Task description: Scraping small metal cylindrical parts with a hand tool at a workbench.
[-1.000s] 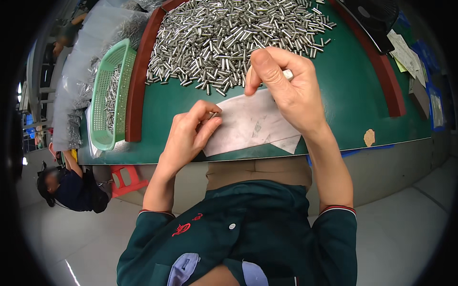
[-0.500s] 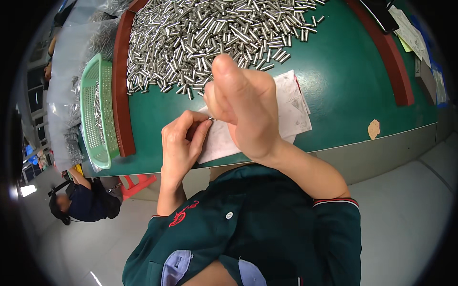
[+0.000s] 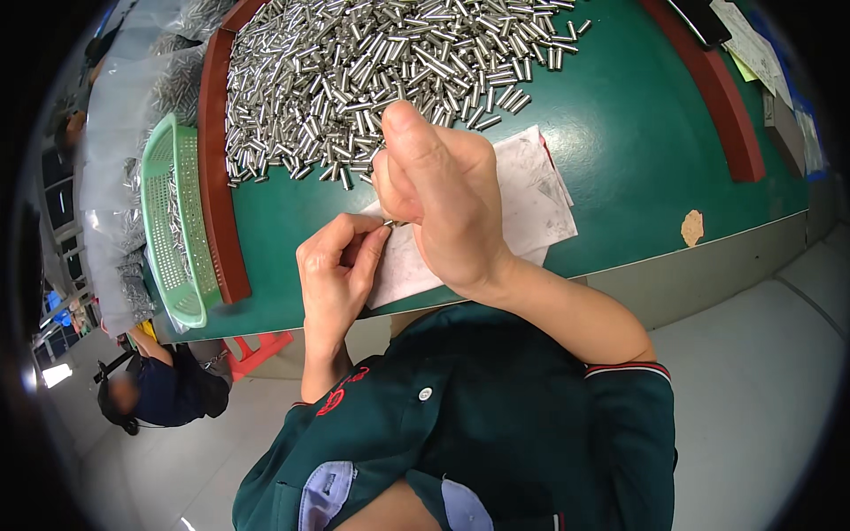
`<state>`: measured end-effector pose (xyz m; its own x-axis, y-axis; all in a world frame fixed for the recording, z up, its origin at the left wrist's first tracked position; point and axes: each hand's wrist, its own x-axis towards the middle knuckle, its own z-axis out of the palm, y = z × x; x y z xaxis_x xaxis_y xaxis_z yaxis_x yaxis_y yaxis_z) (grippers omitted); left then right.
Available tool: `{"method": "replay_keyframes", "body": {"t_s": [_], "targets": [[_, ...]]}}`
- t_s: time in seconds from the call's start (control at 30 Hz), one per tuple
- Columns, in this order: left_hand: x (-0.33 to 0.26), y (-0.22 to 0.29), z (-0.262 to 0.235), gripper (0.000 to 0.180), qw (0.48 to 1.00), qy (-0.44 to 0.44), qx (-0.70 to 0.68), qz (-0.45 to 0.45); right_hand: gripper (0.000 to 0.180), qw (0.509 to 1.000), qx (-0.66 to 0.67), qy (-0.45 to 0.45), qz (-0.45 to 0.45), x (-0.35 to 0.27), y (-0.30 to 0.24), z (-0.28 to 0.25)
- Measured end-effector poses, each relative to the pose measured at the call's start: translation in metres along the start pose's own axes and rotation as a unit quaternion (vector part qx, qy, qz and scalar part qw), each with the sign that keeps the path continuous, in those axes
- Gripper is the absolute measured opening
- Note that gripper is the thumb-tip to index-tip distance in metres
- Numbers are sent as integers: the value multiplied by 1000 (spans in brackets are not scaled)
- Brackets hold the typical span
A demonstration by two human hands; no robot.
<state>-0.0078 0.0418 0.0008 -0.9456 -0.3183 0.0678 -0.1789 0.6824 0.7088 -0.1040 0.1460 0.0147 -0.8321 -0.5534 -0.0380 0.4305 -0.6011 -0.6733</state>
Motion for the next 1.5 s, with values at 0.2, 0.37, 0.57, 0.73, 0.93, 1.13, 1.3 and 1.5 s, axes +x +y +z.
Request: {"method": "replay_keyframes", "body": {"t_s": [0.2, 0.37, 0.57, 0.73, 0.93, 1.13, 1.3, 1.5], "targets": [[-1, -1, 1, 7, 1000, 7, -7, 3, 43, 1000, -10, -13, -4, -1, 2, 0], [-1, -2, 1, 7, 1000, 10, -7, 4, 43, 1000, -11, -7, -8, -1, 4, -1], [-2, -3, 1, 7, 1000, 11, -9, 10, 43, 1000, -11, -17, -21, -3, 6, -1], [-2, -4, 1, 7, 1000, 13, -13, 17, 44, 999, -29, -27, -16, -4, 6, 1], [1, -5, -1, 6, 999, 7, -27, 23, 44, 993, -96, -48, -47, -8, 11, 7], [-2, -3, -4, 7, 1000, 10, -12, 17, 44, 998, -46, -31, -34, -5, 8, 3], [-1, -16, -24, 7, 836, -42, -523, -162, 45, 994, 79, -74, -14, 4, -8, -5], [6, -32, -27, 16, 689, -106, -686, -209, 46, 990, 135, -41, 10, 6, -13, -10]]}}
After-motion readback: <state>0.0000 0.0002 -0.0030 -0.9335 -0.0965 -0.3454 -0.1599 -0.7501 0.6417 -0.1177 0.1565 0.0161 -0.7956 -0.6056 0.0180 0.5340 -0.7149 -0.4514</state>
